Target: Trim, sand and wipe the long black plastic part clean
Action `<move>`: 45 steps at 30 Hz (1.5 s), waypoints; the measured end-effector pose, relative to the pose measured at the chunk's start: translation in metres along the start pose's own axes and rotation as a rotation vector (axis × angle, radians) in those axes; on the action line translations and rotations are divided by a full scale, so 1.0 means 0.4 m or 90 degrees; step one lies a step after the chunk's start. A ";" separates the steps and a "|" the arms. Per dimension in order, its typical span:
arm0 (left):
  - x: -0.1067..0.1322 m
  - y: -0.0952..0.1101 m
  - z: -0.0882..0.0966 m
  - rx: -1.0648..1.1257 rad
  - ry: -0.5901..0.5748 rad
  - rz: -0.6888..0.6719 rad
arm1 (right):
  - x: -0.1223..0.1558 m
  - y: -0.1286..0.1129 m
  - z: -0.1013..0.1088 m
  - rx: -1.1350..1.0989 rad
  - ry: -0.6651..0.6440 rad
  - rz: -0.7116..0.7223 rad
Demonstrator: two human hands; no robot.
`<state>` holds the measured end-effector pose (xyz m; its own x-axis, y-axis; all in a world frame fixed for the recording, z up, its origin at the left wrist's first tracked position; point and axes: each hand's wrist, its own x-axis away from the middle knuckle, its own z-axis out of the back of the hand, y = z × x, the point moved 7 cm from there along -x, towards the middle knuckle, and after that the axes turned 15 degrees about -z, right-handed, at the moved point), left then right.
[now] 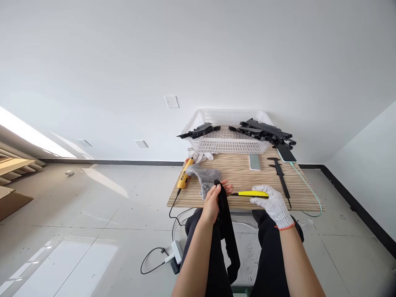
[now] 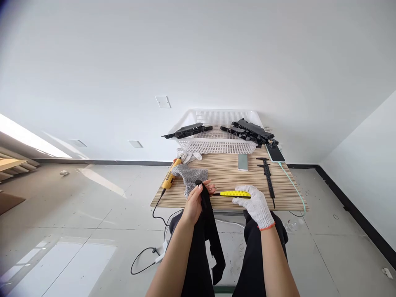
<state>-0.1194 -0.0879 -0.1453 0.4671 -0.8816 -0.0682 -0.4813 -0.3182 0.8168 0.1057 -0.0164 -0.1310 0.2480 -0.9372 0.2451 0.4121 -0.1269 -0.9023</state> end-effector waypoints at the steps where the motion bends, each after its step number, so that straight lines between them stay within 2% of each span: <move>1: -0.001 -0.001 0.000 0.000 -0.003 -0.001 | 0.000 0.002 -0.003 0.000 -0.010 -0.006; 4: 0.001 -0.002 -0.002 -0.004 -0.010 0.002 | -0.002 0.008 -0.021 0.019 -0.062 -0.010; 7: 0.004 0.004 -0.007 -0.009 -0.009 0.000 | -0.004 0.011 -0.008 -0.018 -0.020 -0.012; 11: 0.009 0.008 -0.013 -0.006 -0.008 0.014 | 0.001 0.007 -0.025 0.015 -0.084 -0.018; 15: 0.009 0.011 -0.011 -0.004 -0.002 0.009 | 0.005 -0.002 0.000 -0.004 -0.003 -0.009; 19: 0.010 0.011 -0.012 -0.006 -0.006 0.016 | 0.005 0.001 -0.020 0.018 -0.071 -0.022; 23: 0.012 0.014 -0.016 -0.004 -0.015 0.017 | 0.004 0.003 -0.010 0.004 -0.039 -0.036; 26: 0.013 0.017 -0.019 -0.012 -0.021 0.018 | 0.005 -0.002 -0.018 0.025 -0.064 -0.032; 30: 0.013 0.016 -0.018 -0.019 -0.023 0.016 | 0.005 -0.001 -0.002 0.009 0.000 -0.032; 34: 0.012 0.010 -0.016 -0.021 -0.033 0.017 | 0.006 0.002 -0.013 0.017 -0.038 -0.028; 38: 0.010 0.007 -0.011 -0.017 -0.028 0.014 | 0.006 0.001 -0.002 -0.006 0.000 -0.042; 41: 0.011 0.003 -0.010 -0.018 -0.033 0.016 | 0.006 -0.003 -0.015 0.017 -0.041 -0.042; 45: 0.011 0.002 -0.009 -0.022 -0.037 0.009 | 0.003 -0.001 0.002 -0.023 0.021 -0.046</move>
<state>-0.1151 -0.0908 -0.1431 0.4157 -0.9051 -0.0890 -0.4608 -0.2940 0.8374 0.1067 -0.0171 -0.1302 0.1898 -0.9354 0.2982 0.3962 -0.2049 -0.8950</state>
